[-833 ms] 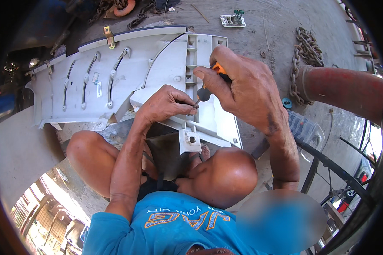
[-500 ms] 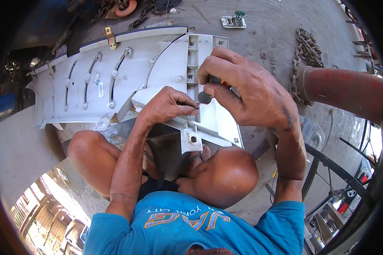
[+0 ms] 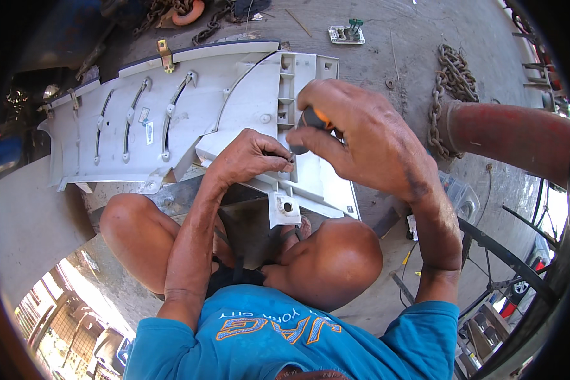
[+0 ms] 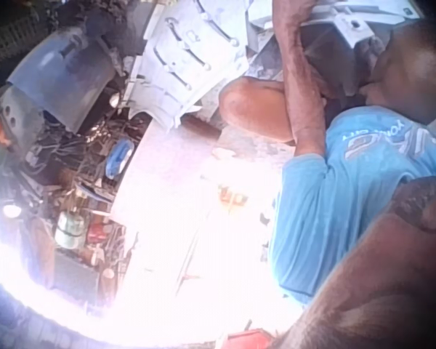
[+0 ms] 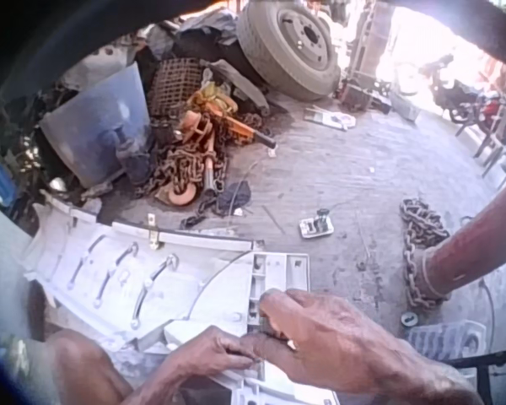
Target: The person uses a screwdriver to remove screws from a white plastic component, separates a section, and then reattaches it by tightening the screws. The person repeatedly flips and repositions the component during the process.
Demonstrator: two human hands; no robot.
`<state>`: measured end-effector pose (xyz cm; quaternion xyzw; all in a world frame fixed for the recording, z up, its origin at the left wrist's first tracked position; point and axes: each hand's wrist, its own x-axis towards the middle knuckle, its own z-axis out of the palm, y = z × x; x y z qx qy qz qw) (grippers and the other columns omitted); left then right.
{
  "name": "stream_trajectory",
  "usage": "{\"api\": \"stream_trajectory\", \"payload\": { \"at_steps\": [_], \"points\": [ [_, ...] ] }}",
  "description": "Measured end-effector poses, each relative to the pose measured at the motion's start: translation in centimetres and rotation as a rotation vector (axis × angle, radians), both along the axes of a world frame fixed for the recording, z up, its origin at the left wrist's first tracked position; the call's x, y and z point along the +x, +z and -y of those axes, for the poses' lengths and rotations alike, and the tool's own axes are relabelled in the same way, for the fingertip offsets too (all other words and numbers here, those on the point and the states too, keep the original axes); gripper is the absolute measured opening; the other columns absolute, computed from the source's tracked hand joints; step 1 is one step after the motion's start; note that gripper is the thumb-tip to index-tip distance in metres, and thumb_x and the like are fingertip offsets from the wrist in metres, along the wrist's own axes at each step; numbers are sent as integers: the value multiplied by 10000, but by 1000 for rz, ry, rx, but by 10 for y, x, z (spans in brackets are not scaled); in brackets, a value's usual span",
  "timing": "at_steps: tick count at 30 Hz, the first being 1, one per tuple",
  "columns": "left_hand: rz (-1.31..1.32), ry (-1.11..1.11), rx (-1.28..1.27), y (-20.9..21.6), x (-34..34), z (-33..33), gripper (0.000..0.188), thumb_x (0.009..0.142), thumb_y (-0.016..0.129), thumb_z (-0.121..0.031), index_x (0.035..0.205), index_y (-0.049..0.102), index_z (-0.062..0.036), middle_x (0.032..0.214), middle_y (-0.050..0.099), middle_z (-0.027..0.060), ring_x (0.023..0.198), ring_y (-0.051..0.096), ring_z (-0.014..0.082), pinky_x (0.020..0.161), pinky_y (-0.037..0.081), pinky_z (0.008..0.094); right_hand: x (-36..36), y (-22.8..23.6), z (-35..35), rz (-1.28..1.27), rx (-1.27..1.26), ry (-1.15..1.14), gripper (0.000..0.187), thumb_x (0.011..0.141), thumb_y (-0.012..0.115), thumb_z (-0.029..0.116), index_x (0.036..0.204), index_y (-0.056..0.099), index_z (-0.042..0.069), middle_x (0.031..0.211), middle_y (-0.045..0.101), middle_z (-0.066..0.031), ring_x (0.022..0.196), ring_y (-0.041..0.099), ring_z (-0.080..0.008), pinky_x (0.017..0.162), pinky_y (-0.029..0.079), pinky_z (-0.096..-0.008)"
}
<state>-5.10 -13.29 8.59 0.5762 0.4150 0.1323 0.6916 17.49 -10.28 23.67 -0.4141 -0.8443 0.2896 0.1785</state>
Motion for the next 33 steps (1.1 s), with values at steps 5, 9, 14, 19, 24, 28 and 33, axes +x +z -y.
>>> {"api": "stream_trajectory", "payload": {
  "at_steps": [5, 9, 14, 19, 24, 28, 33],
  "points": [
    [42, -1, 30, -1, 3, 1, 221, 854, 804, -143, 1015, 803, 8, 815, 770, 67, 737, 663, 98, 719, 534, 272, 14, -4, -8, -75, -38, 129, 316, 879, 768, 180, 1084, 582, 29, 911, 673, -171, 857, 677, -388, 737, 510, -470],
    [40, 6, 9, -3, 2, 1, 231, 852, 805, -149, 1037, 806, -11, 849, 782, 77, 774, 680, 108, 748, 542, 281, 3, 23, 2, 231, -194, -112, 312, 904, 754, 233, 1078, 585, 37, 922, 681, -192, 885, 672, -425, 738, 511, -482],
    [28, -28, 94, -6, -1, 1, 248, 853, 799, -146, 1066, 802, -18, 886, 793, 89, 794, 691, 124, 761, 549, 292, -5, 18, 8, 230, -210, -115, 310, 920, 739, 269, 1076, 591, 45, 938, 681, -208, 914, 666, -445, 753, 515, -496],
    [4, -28, 36, 0, 2, 3, 210, 844, 798, -117, 1028, 811, -16, 882, 790, 84, 794, 682, 119, 763, 536, 285, 16, 1, -5, -15, -118, 237, 268, 947, 695, 174, 1163, 611, 40, 989, 678, -189, 928, 670, -423, 799, 518, -490],
    [-35, -14, 12, 5, 3, 3, 200, 844, 793, -88, 1030, 813, -17, 899, 792, 87, 794, 681, 109, 755, 533, 270, 13, 21, -9, 211, -203, 100, 235, 928, 660, 142, 1119, 608, 15, 985, 669, -219, 969, 663, -421, 815, 515, -507],
    [-28, 12, -5, 3, 2, 5, 198, 851, 792, -84, 1037, 813, -20, 901, 793, 82, 796, 684, 111, 755, 541, 274, -7, 34, -7, 433, -325, -32, 264, 913, 727, 153, 1112, 626, 12, 1028, 675, -194, 972, 681, -383, 817, 518, -481],
    [-7, -11, 31, -2, 3, 6, 171, 858, 795, -87, 1015, 818, -23, 918, 796, 77, 823, 696, 113, 764, 548, 280, 9, 17, -12, 138, -91, 304, 224, 873, 701, 80, 1066, 615, 8, 1116, 646, -205, 1073, 647, -381, 850, 514, -474]
  ]
}}
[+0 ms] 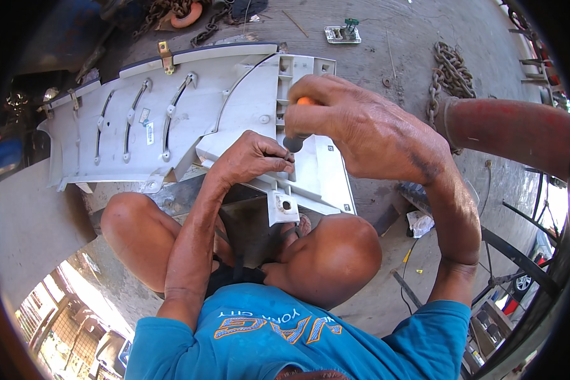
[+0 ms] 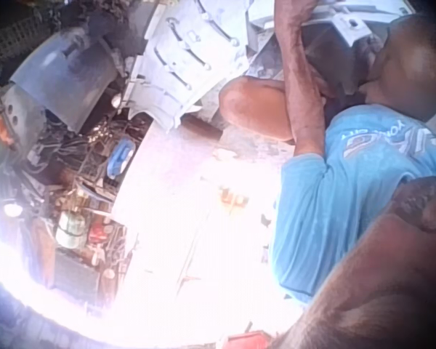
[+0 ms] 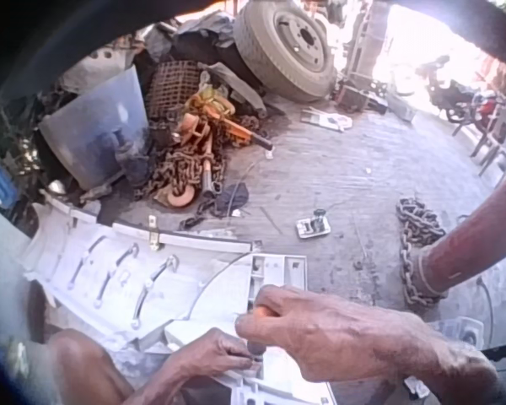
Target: The person uses a screwdriver to remove screws from a white plastic component, separates a section, and then reattaches it by tightening the screws. The person repeatedly flips and repositions the component during the process.
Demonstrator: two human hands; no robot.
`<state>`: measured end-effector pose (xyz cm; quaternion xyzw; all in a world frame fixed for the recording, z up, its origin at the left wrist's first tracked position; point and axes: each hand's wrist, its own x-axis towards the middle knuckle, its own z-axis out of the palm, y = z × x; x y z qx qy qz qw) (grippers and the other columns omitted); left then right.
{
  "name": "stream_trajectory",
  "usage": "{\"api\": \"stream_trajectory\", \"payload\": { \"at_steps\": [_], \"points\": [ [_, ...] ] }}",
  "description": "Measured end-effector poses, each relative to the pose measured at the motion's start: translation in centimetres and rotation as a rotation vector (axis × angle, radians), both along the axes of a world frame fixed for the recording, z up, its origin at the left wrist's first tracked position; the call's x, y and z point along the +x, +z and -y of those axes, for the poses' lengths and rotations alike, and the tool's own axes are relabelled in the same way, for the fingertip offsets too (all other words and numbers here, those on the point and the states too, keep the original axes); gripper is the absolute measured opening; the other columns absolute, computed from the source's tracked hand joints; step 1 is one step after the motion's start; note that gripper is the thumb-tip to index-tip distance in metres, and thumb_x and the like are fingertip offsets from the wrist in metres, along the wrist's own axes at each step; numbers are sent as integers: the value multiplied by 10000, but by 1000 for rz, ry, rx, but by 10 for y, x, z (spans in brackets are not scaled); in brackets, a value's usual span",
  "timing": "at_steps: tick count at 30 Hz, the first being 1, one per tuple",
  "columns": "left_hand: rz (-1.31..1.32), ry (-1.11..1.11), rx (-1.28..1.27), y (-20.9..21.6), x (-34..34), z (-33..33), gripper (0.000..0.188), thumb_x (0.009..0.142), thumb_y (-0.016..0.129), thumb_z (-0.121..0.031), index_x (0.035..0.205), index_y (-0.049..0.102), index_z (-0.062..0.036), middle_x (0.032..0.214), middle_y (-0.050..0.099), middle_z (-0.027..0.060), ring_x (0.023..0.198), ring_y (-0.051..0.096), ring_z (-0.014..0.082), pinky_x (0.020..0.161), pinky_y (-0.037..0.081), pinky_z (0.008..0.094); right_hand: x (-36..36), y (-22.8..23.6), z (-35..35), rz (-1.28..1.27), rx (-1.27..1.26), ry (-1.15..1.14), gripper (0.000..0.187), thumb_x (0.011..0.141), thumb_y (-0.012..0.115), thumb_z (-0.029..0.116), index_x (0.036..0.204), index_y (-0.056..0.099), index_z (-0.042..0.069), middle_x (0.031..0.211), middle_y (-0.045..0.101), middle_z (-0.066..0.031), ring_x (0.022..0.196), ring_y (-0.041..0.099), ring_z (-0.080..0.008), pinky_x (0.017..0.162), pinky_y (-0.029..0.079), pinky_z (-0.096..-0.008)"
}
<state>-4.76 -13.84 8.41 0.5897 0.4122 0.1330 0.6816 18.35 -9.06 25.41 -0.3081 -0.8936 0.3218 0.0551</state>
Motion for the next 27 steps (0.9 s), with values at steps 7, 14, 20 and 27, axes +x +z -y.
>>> {"api": "stream_trajectory", "payload": {
  "at_steps": [7, 14, 20, 27],
  "points": [
    [35, 57, -7, -11, -3, 3, 210, 843, 823, -131, 1027, 813, -32, 872, 792, 78, 782, 675, 96, 739, 535, 271, -6, 20, 0, 70, -20, -187, 230, 889, 715, 114, 1066, 591, 34, 941, 661, -180, 939, 664, -404, 750, 510, -490],
    [-23, -25, -3, 4, -1, -2, 263, 851, 828, -139, 1080, 799, -14, 961, 795, 62, 881, 686, 110, 816, 533, 288, -5, 12, 5, 17, 36, -197, 211, 914, 706, 150, 1040, 567, 54, 789, 632, -180, 807, 651, -424, 684, 485, -500],
    [-3, -57, 11, -10, -6, -3, 213, 853, 818, -184, 975, 810, -9, 813, 767, 48, 756, 655, 96, 738, 525, 272, -1, 16, 6, -35, -1, -46, 212, 865, 692, 36, 1050, 591, 55, 867, 642, -179, 873, 647, -426, 714, 481, -489],
    [81, 30, -21, -4, -1, 2, 174, 847, 812, -148, 972, 819, -27, 795, 761, 35, 731, 632, 82, 703, 511, 268, 1, 23, 0, 43, -100, -127, 219, 875, 738, 162, 997, 614, 30, 847, 663, -206, 871, 659, -444, 719, 494, -506]
  ]
}}
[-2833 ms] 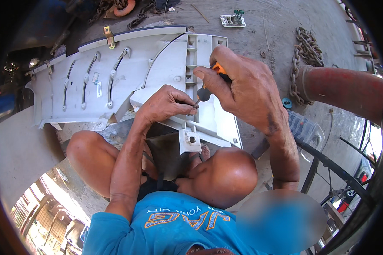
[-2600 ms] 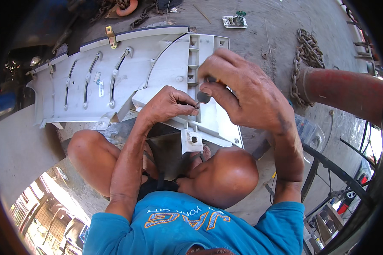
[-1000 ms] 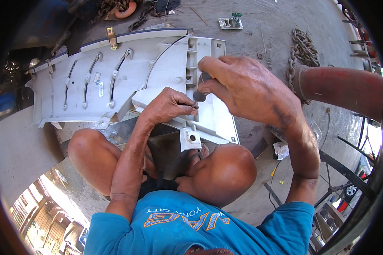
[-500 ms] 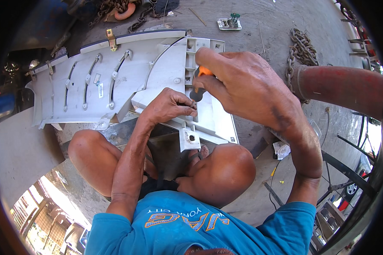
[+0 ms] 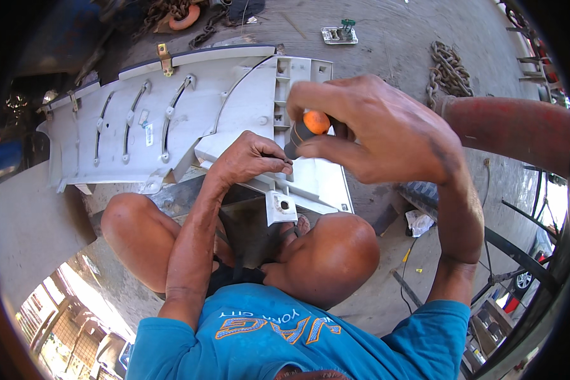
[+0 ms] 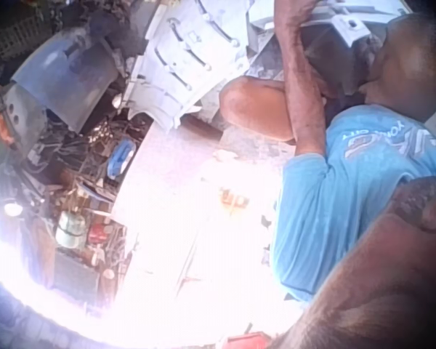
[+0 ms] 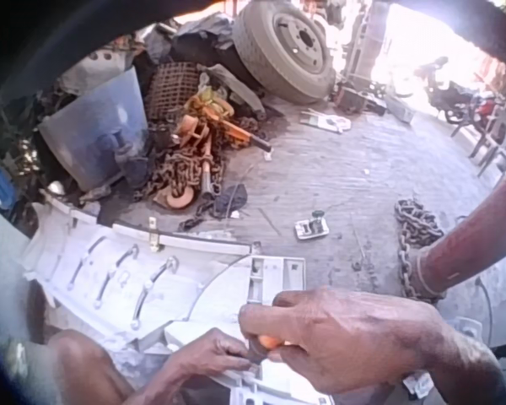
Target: The person uses a screwdriver to remove screws from a white plastic component, separates a section, and then reattaches it by tightening the screws. The person repeatedly flips and repositions the component during the process.
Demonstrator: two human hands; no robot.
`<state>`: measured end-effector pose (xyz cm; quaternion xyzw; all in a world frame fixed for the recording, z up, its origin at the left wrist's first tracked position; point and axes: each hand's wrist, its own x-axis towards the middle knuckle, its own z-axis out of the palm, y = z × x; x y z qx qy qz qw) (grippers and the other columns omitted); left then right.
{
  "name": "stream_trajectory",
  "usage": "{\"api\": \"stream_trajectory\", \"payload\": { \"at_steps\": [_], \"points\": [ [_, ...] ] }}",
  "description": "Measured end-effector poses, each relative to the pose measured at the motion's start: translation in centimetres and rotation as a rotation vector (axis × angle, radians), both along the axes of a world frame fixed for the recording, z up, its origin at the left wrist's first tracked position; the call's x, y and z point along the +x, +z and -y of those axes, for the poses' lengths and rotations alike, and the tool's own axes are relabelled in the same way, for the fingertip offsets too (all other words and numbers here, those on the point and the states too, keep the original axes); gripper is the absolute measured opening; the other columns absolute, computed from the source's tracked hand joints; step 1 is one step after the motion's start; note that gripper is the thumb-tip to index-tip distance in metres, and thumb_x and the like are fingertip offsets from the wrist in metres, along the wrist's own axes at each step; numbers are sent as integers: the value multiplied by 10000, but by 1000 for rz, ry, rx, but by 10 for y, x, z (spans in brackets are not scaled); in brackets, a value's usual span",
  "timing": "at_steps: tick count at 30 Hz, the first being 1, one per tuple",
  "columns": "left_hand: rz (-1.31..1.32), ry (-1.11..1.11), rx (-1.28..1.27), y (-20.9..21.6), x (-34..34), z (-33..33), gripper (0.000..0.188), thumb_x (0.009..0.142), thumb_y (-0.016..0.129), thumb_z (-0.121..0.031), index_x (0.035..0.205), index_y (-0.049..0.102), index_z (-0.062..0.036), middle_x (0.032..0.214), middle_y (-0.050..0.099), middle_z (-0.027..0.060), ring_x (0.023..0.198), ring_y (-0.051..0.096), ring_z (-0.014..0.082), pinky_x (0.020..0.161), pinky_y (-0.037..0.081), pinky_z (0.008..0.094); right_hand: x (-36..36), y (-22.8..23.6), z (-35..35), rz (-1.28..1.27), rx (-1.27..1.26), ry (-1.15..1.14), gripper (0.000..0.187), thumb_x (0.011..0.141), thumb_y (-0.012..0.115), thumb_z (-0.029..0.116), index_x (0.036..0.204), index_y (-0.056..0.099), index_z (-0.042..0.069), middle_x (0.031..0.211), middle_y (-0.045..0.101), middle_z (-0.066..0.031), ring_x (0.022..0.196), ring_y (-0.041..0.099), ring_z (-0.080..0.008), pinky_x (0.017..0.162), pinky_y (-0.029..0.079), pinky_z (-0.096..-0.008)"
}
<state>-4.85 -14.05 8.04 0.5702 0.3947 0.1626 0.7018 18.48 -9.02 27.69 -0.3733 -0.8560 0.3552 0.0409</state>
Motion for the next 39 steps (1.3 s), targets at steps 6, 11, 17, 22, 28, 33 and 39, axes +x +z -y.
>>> {"api": "stream_trajectory", "payload": {
  "at_steps": [6, 11, 17, 22, 28, 33, 39],
  "points": [
    [-35, -13, -4, -4, -2, -1, 208, 848, 820, -154, 1023, 820, -40, 849, 780, 49, 766, 645, 85, 733, 523, 273, -16, -4, 5, 212, -45, -86, 242, 922, 714, 228, 1002, 615, 23, 849, 674, -219, 875, 669, -438, 747, 506, -536],
    [17, 8, -49, -5, -1, 0, 224, 854, 826, -170, 1041, 819, -46, 847, 779, 57, 777, 646, 86, 734, 519, 274, 2, -13, 1, 13, 122, 182, 151, 920, 665, 72, 1045, 610, 11, 1090, 647, -196, 1073, 641, -387, 845, 512, -480],
    [-28, -64, 2, -2, -4, -4, 236, 861, 821, -173, 1053, 812, -35, 853, 782, 60, 774, 656, 92, 737, 524, 277, -10, 8, -2, 266, -157, -44, 160, 897, 665, 48, 1049, 619, 25, 1106, 648, -196, 1081, 642, -382, 857, 505, -478],
    [-42, -29, 0, 0, -3, -2, 233, 858, 819, -173, 1046, 812, -35, 863, 786, 67, 783, 672, 100, 747, 531, 280, -18, 3, 0, 300, -68, 25, 205, 871, 710, 96, 1038, 617, 23, 1105, 648, -192, 1066, 642, -386, 861, 501, -486],
    [-4, -24, 3, -4, 1, -2, 225, 857, 808, -165, 1044, 816, -40, 867, 789, 65, 787, 674, 101, 764, 535, 278, 2, -21, 5, -134, 191, 172, 256, 867, 745, 159, 1020, 607, 7, 1099, 646, -189, 1046, 640, -395, 861, 507, -483],
    [-27, -3, -19, -2, -2, -2, 241, 846, 820, -186, 1037, 816, -39, 847, 785, 60, 777, 668, 104, 758, 531, 275, -20, 6, -1, 357, -153, -179, 261, 878, 749, 177, 1029, 610, 16, 1108, 642, -201, 1026, 638, -426, 827, 509, -479],
    [-38, -37, -3, -5, -1, -2, 263, 821, 846, -207, 1018, 817, -34, 849, 784, 70, 760, 658, 122, 732, 521, 296, -1, -7, 4, 31, 59, 113, 214, 903, 699, 101, 1067, 593, 16, 1071, 617, -194, 1004, 630, -428, 806, 495, -497]
  ]
}}
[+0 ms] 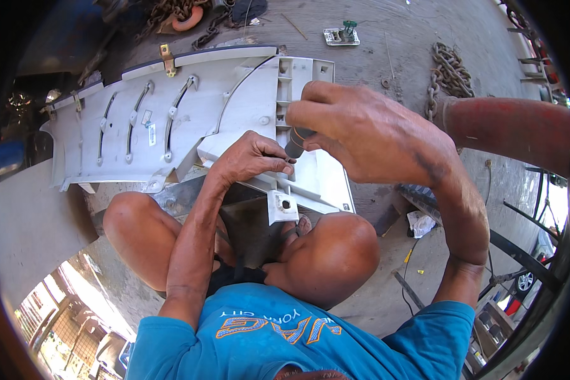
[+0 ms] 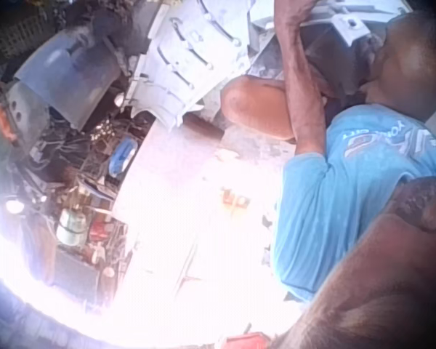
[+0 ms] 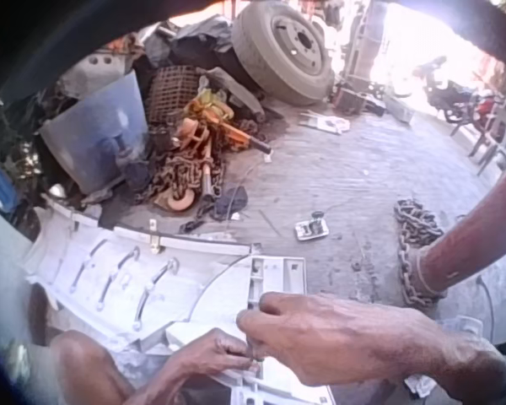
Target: The person uses a screwdriver to remove screws from a white plastic component, separates a section, and then reattaches it by tightening the screws. The person repeatedly flips and repositions the component during the process.
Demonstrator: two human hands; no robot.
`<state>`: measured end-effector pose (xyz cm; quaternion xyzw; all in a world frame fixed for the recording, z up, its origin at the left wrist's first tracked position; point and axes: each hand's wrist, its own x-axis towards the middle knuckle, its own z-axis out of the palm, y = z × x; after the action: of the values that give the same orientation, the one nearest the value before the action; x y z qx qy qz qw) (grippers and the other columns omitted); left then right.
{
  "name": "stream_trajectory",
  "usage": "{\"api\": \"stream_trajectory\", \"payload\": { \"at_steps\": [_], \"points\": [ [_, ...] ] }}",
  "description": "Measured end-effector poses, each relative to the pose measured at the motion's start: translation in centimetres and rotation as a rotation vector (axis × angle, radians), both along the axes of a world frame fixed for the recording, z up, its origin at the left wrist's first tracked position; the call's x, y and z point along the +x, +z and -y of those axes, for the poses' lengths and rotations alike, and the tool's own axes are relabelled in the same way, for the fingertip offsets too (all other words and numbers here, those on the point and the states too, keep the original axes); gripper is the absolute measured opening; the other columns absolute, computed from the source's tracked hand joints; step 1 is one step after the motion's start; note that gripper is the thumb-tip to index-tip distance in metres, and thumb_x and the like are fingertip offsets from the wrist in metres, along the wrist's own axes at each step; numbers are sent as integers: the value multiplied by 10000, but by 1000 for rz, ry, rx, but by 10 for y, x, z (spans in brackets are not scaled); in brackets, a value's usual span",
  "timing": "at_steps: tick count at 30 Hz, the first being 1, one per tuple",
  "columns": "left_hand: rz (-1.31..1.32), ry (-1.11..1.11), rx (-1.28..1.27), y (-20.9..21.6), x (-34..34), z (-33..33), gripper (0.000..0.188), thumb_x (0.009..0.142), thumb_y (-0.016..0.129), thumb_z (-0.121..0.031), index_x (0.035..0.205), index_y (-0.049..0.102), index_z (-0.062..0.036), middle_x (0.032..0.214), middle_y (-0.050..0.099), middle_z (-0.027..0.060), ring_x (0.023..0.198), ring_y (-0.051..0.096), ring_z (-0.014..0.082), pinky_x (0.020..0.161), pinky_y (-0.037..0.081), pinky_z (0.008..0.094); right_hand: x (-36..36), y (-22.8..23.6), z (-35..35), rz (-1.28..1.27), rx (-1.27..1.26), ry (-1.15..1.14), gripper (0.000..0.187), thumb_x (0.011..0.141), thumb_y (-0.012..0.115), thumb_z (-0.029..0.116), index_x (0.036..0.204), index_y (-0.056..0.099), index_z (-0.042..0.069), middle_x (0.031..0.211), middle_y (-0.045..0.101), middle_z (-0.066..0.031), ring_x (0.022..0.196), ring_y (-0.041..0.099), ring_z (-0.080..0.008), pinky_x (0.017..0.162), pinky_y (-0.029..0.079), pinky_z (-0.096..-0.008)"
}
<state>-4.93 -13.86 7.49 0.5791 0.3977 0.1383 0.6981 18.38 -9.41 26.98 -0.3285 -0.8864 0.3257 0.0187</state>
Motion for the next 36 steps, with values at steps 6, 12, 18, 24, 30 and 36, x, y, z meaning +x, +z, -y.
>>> {"api": "stream_trajectory", "payload": {
  "at_steps": [6, 12, 18, 24, 30, 36],
  "points": [
    [-32, -55, 27, 16, 2, -6, 277, 820, 853, -213, 1015, 813, -21, 871, 788, 87, 784, 670, 137, 755, 530, 303, 7, 1, 4, -28, 74, 90, 250, 853, 611, -59, 1083, 579, 33, 1103, 602, -160, 1056, 614, -397, 857, 490, -476],
    [-2, -16, 0, 13, 1, -2, 285, 809, 863, -218, 1003, 813, -16, 881, 792, 91, 806, 684, 134, 785, 542, 296, 4, 10, 4, 35, -52, -3, 225, 877, 636, 1, 1093, 580, 33, 1065, 628, -174, 1042, 620, -407, 855, 495, -479],
    [-43, -2, 7, 15, -1, -2, 285, 798, 871, -227, 996, 819, -30, 886, 794, 98, 812, 697, 141, 793, 545, 300, -21, 7, 13, 400, -162, -305, 207, 935, 701, 130, 1073, 581, 34, 1109, 635, -187, 1045, 620, -408, 843, 496, -487],
    [-21, -27, 39, 14, 1, -3, 271, 794, 874, -227, 994, 826, -51, 891, 796, 94, 815, 704, 153, 798, 545, 303, 4, -4, 3, -115, 39, 98, 238, 878, 691, 18, 1088, 579, 25, 1180, 619, -217, 1071, 633, -443, 844, 522, -495],
    [-28, 3, 19, 18, 0, -3, 257, 793, 876, -220, 982, 829, -52, 867, 791, 76, 800, 688, 142, 786, 540, 306, -4, 4, 8, 54, 1, -150, 242, 944, 709, 218, 1060, 594, 39, 1007, 673, -217, 964, 673, -425, 795, 522, -489],
    [1, 22, 27, 12, 1, -2, 210, 803, 855, -164, 973, 828, -45, 836, 781, 55, 795, 664, 110, 764, 514, 306, -11, -7, 9, 65, 40, -212, 263, 979, 691, 275, 1012, 579, 40, 804, 674, -203, 765, 682, -416, 685, 506, -488]
  ]
}}
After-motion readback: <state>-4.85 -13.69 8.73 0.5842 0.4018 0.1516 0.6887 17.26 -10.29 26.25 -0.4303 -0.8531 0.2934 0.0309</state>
